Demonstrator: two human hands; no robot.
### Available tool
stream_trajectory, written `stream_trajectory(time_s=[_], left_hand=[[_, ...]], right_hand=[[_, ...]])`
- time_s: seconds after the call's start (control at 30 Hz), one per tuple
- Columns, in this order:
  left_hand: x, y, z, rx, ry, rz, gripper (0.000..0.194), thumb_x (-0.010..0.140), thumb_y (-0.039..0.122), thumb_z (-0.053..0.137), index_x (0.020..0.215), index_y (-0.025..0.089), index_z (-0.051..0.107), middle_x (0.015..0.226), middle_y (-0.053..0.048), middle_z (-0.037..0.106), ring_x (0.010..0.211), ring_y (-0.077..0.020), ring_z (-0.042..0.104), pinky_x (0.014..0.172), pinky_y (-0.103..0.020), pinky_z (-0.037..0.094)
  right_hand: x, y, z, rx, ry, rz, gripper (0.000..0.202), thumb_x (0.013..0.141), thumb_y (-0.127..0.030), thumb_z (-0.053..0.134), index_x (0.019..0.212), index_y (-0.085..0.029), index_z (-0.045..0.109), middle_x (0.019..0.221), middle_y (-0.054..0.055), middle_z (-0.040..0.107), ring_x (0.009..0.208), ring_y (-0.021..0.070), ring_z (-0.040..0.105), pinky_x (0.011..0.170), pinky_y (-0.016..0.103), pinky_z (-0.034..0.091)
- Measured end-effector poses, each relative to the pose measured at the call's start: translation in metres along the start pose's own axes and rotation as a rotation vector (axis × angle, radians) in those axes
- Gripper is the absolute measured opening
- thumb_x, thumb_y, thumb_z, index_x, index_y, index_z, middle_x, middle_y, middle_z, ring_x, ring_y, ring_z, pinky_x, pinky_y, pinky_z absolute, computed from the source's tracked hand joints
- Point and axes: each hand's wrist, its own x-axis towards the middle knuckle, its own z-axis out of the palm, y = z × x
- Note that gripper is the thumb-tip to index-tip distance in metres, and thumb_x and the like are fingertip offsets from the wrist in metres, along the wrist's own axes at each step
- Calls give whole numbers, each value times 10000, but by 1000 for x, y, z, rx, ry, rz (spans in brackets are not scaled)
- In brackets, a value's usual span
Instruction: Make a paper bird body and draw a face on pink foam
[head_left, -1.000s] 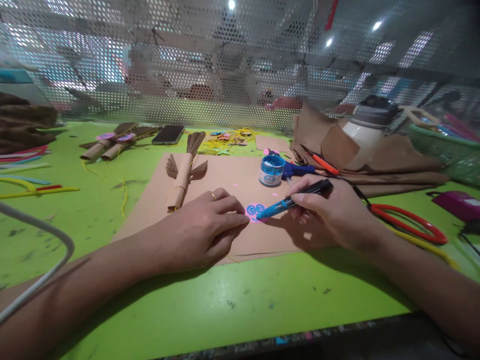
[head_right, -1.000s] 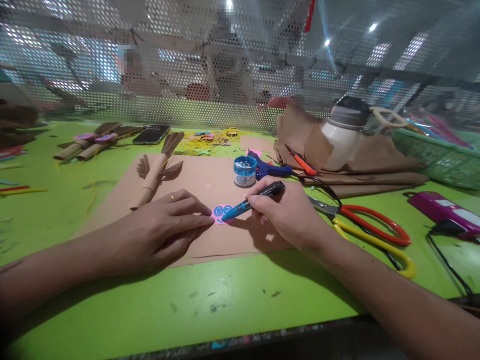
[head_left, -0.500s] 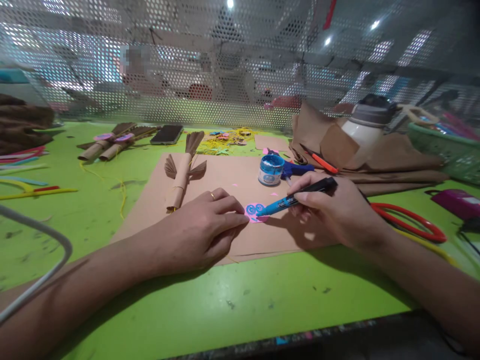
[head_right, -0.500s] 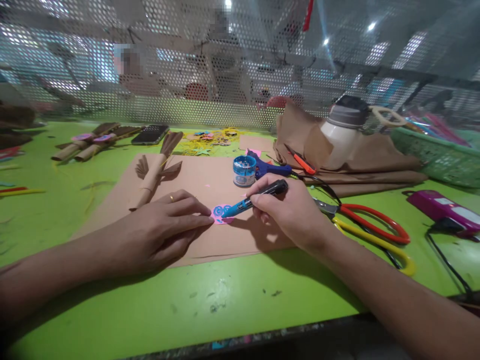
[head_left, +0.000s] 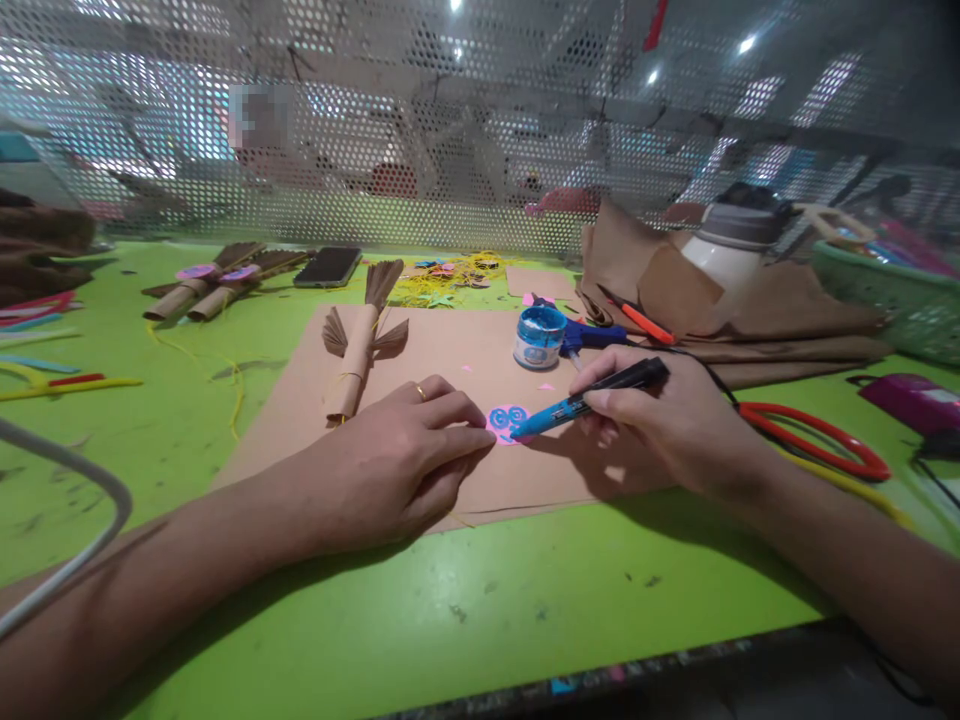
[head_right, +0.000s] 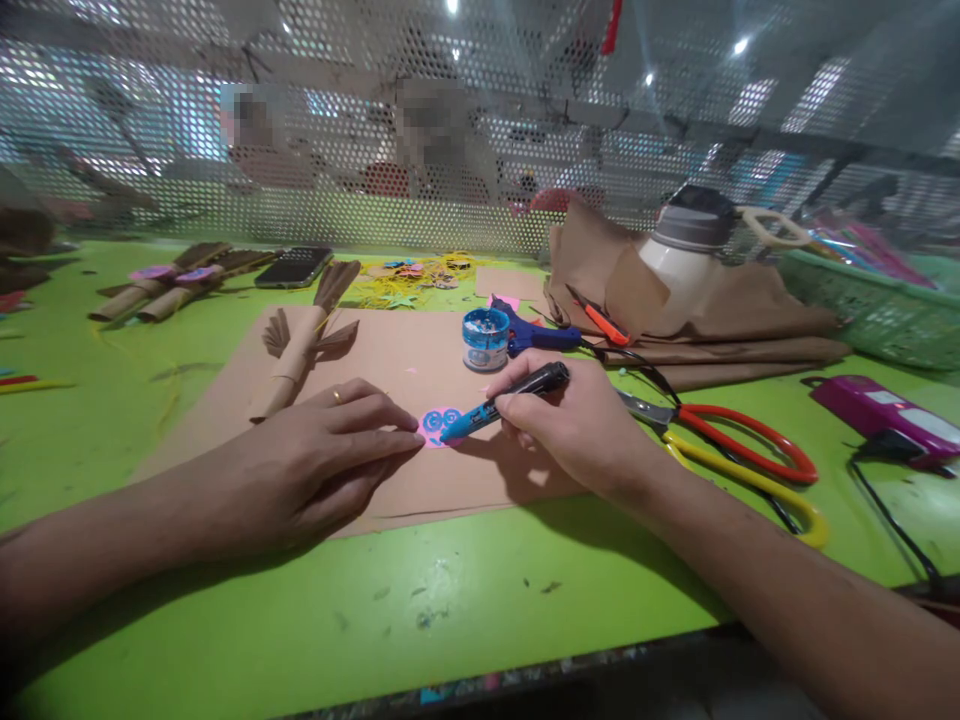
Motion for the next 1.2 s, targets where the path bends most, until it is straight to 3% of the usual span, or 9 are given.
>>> stream_trajectory(time_s=[0.33,0.53,0.77,1.2], left_hand=[[-1,0,1,4,-16,-14,280,945,187,433,1103,173,663,1051,-97,627,951,-223,516,848,-376,438],[0,0,1,1,-8,-11,288,948,186,430,1107,172,670,1036,-96,628,951,-220,516,852,-375,440],[-1,0,2,-7,-4,-10,280,946,193,433,1096,174,669,1043,-99,631,954,-221,518,847,-376,441],[-1,0,1,1,1,-7,280,938,181,441,1100,165,669,1043,-97,629,946,-221,521,842,-374,443]], right_hand=[[0,1,-2,35,62,-11,63,779,-160,611,792,-195,661,585,-1,618,536,140,551,521,265,423],[-1,-2,1,-54,7,-20,51,788,-175,605,792,-189,654,578,-1,614,524,140,542,536,280,432],[0,-4,0,-71,35,13,49,781,-185,606,793,-179,653,555,0,614,501,133,538,513,262,423],[2,4,-3,48,56,-20,52,788,-193,609,791,-199,660,589,8,629,520,146,540,515,280,420]])
